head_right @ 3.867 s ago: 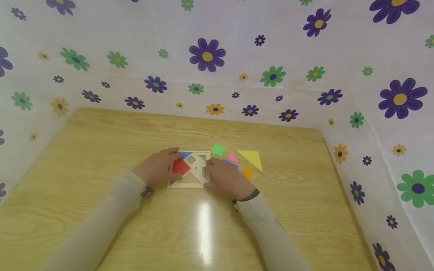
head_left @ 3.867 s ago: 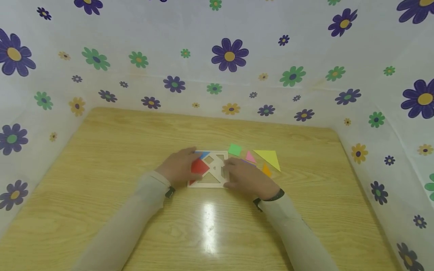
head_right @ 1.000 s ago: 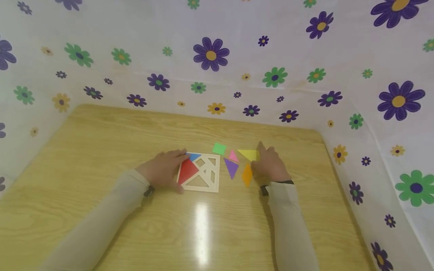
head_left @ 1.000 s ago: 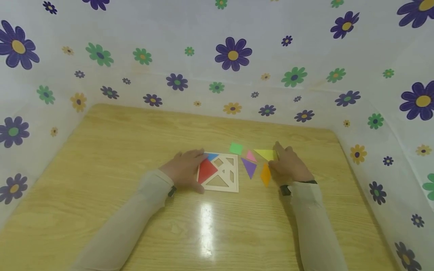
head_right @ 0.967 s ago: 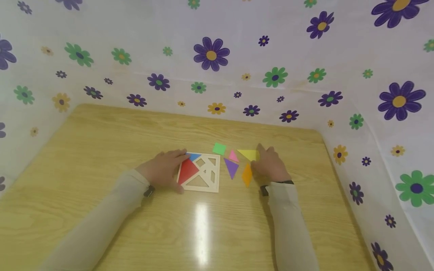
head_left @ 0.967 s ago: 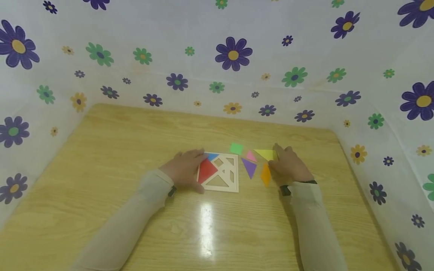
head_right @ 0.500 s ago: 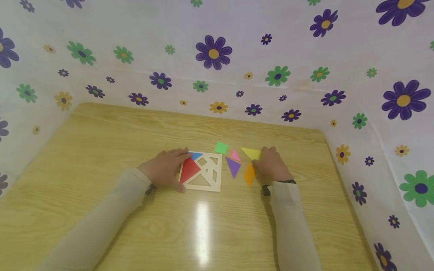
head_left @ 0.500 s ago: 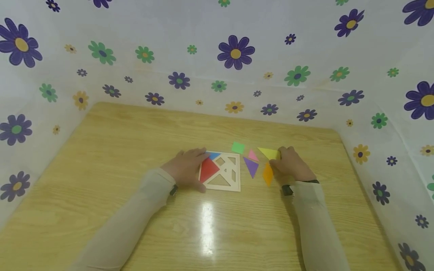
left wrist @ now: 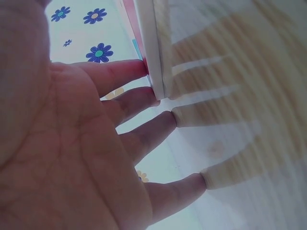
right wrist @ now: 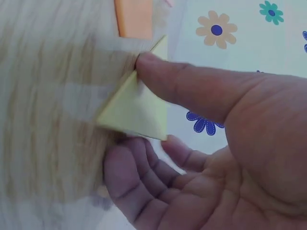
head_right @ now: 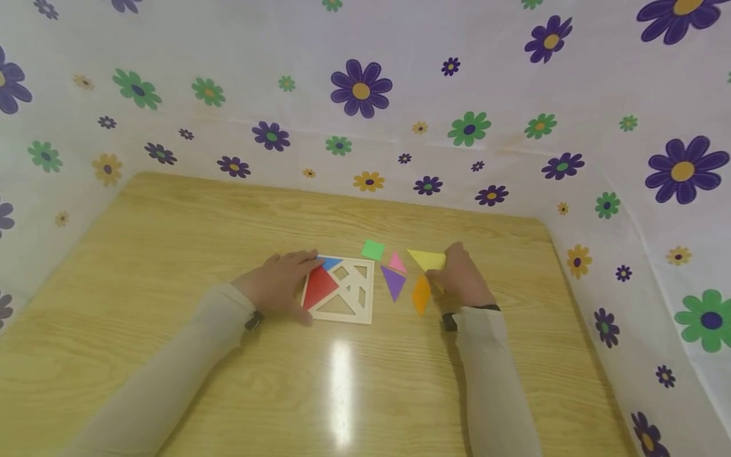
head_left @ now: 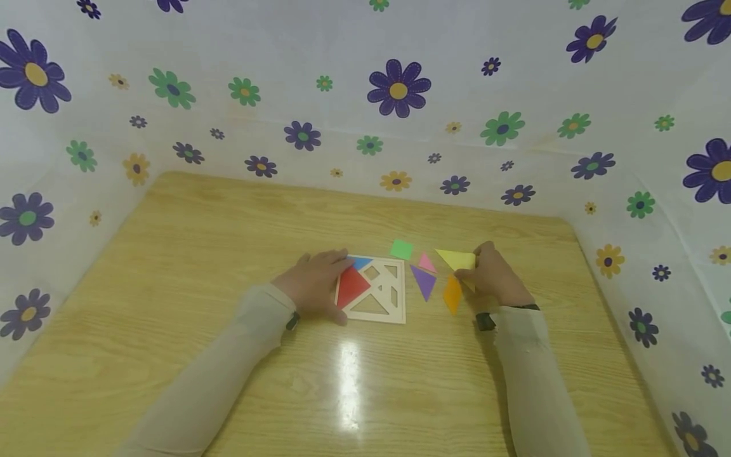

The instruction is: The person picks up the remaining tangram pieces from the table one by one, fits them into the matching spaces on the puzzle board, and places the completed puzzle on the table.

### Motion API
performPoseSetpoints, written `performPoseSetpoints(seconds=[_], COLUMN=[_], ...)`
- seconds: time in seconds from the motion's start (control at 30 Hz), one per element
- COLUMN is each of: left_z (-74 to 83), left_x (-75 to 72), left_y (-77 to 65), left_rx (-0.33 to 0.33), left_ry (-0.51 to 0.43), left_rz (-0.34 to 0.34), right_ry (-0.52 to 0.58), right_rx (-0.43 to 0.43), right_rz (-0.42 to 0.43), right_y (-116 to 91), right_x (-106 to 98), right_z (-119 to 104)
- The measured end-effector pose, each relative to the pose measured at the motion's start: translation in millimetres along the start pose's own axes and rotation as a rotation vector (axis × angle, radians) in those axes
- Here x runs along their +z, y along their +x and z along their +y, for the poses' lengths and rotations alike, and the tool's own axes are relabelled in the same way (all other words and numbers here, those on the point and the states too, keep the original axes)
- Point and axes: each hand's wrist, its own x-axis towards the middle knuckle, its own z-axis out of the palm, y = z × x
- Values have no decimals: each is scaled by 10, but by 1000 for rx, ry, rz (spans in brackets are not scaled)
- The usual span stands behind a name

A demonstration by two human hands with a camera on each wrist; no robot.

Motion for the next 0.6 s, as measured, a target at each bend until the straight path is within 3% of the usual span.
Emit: performPoseSetpoints(seconds=[0.2, 0.6], left_z=[-2, 17], left_x=[3, -14], left_y=[8, -8], left_rx=[4, 2], left_ry=[4, -9], left_rz=[-3, -5], right_ry=[5, -87], right_rx=[-22, -115], right_rz=[58, 324], right_y=[-24, -24], right_x=[-15, 1], right_z=[-17, -42])
